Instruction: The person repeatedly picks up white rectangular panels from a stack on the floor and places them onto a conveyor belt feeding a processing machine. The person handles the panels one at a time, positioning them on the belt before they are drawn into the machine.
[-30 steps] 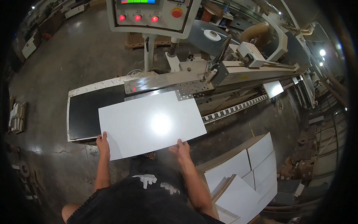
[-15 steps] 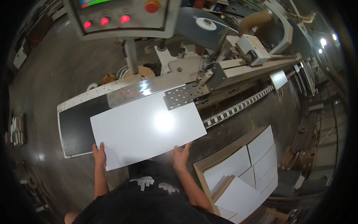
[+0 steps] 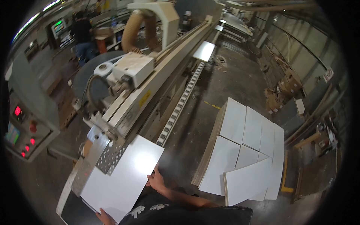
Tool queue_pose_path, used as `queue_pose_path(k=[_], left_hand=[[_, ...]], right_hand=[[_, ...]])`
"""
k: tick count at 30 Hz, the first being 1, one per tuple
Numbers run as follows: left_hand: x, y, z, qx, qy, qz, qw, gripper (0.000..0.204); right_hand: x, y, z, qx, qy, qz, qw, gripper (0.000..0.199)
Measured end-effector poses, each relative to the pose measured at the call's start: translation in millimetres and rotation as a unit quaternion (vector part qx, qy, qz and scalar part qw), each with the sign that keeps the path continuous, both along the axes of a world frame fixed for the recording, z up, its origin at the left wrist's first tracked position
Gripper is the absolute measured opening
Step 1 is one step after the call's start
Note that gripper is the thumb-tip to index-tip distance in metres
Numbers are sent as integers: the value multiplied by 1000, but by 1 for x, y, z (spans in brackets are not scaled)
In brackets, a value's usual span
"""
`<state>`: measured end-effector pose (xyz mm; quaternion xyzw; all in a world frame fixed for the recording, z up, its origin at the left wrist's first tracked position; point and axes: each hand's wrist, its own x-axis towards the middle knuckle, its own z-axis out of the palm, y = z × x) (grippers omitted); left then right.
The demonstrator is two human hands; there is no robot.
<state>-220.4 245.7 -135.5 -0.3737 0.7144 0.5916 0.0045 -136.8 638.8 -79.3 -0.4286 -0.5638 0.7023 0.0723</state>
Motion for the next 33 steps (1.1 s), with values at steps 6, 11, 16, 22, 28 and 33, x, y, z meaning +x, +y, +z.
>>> queue_pose_path(k=[6, 11, 16, 22, 28, 33], left_hand=[[10, 81, 54, -151, -2, -158, 976, 68], [-14, 85, 3, -131, 6, -262, 956, 69], [-38, 143, -25, 229, 94, -148, 957, 50], [-42, 205, -6, 233, 57, -194, 951, 47], [-41, 247, 20, 250, -28, -325, 911, 51], [-41, 279, 72, 241, -29, -415, 877, 48]], right_hand=[[-6, 54, -8, 8, -7, 6, 1000, 93], [-4, 103, -2, 32, 0, 1, 999, 89], [13, 122, -36, -12, 0, -59, 998, 69], [69, 71, -65, -6, -59, -44, 997, 46], [213, -1, -184, -30, 89, -2, 996, 43], [315, -47, -157, 76, 26, -138, 987, 49]])
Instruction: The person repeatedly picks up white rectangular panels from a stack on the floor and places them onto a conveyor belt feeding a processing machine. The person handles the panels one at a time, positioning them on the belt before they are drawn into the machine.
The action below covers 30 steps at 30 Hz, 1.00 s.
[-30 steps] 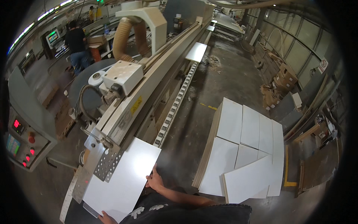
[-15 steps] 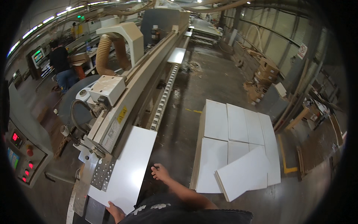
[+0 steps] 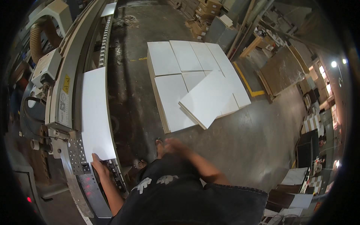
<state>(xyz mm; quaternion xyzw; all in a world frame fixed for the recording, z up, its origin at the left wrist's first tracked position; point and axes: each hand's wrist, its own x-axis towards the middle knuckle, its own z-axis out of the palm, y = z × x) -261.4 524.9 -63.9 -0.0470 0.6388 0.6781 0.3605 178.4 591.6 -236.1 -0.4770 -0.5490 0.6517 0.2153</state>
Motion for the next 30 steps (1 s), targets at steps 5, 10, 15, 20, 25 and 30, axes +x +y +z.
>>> queue_pose_path(k=[5, 10, 15, 20, 25, 30], left_hand=[[-23, 13, -47, -70, 40, -100, 992, 57], [46, 11, -22, -10, 340, -33, 940, 61], [171, 25, -25, -50, 274, -187, 942, 45], [308, 87, -92, -81, 26, -477, 874, 42], [458, 171, -174, -121, -157, -539, 819, 51], [554, 211, -192, -196, -182, -491, 829, 47]], right_hand=[[164, 12, -68, -298, 160, -352, 873, 60], [220, 63, -21, -248, -97, -579, 771, 86], [275, 110, -26, -266, -132, -552, 779, 102], [259, 112, -20, -210, -264, -487, 806, 102], [264, 88, -14, -204, -293, -429, 829, 98], [272, 85, 46, -157, -367, -320, 859, 75]])
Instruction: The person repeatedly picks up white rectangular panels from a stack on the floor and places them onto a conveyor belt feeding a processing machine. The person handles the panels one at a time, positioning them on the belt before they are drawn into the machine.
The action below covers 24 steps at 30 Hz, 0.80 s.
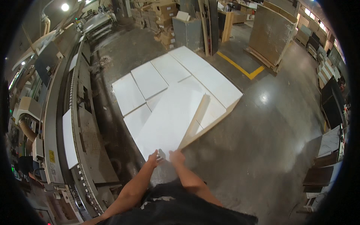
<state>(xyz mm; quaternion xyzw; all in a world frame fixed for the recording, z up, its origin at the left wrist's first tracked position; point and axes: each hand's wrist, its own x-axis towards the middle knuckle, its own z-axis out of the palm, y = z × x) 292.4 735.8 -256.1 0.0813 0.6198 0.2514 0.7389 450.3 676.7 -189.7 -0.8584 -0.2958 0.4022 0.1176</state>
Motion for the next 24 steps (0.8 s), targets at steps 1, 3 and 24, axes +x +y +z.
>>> queue_pose_path(k=[1, 3, 24], left_hand=[[15, 6, 6, -1, 26, -21, 999, 42], [-1, 18, -42, 68, 135, 8, 988, 58], [-63, -67, 25, 105, 169, 7, 980, 39]], right_hand=[[5, 1, -3, 2, -9, 28, 1000, 70], [-14, 8, 5, 43, -43, 127, 990, 64], [6, -55, -48, 92, 218, 114, 965, 35]])
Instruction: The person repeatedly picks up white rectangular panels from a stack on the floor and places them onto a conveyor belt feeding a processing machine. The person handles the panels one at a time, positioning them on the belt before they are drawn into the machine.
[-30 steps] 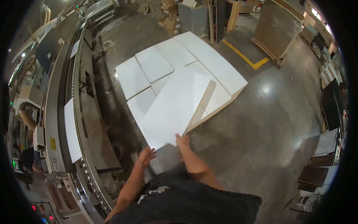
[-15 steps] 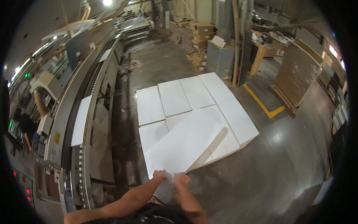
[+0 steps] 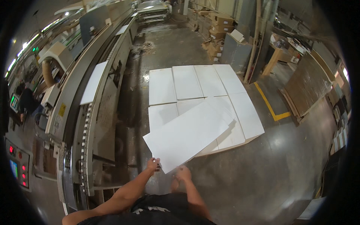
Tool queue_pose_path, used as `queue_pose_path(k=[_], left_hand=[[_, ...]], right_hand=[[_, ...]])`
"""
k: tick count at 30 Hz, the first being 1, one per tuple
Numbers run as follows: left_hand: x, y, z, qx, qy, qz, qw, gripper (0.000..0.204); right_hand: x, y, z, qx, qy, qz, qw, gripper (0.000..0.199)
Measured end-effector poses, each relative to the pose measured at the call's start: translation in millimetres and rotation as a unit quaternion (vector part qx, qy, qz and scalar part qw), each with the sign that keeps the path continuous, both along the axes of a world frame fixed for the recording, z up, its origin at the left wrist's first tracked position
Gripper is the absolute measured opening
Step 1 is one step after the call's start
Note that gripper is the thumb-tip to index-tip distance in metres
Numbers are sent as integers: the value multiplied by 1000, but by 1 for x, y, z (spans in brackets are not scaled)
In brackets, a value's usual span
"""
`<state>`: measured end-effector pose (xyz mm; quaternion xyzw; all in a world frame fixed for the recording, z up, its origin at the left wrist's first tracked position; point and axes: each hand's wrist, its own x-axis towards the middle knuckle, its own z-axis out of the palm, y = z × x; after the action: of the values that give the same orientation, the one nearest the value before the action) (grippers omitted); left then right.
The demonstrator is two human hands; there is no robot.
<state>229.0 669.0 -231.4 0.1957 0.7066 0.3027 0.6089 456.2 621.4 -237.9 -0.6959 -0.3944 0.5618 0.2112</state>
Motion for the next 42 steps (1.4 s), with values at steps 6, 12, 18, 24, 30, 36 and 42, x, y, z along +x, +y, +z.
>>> queue_pose_path(k=[6, 12, 18, 24, 30, 36, 42], left_hand=[[-119, -112, 4, 9, 201, 45, 979, 40], [-198, -230, 89, 26, 398, 310, 863, 46], [-263, -370, 160, 12, 423, 440, 792, 42], [-295, -512, 139, 46, 400, 647, 648, 46], [-314, -600, 105, 13, 316, 759, 569, 47], [-324, -624, 100, 32, 259, 786, 560, 36], [-350, -627, 84, 69, 263, 754, 597, 33]], right_hand=[[8, -44, -1, -83, 293, -300, 904, 55], [-65, -40, 36, -227, 400, -280, 842, 77], [-190, -92, 56, -272, 356, -57, 892, 50], [-314, -127, 90, -216, 311, 158, 912, 32], [-431, -175, 134, -149, 289, 305, 895, 15], [-500, -193, 135, -116, 267, 337, 896, 11], [-538, -203, 158, -71, 228, 314, 919, 80]])
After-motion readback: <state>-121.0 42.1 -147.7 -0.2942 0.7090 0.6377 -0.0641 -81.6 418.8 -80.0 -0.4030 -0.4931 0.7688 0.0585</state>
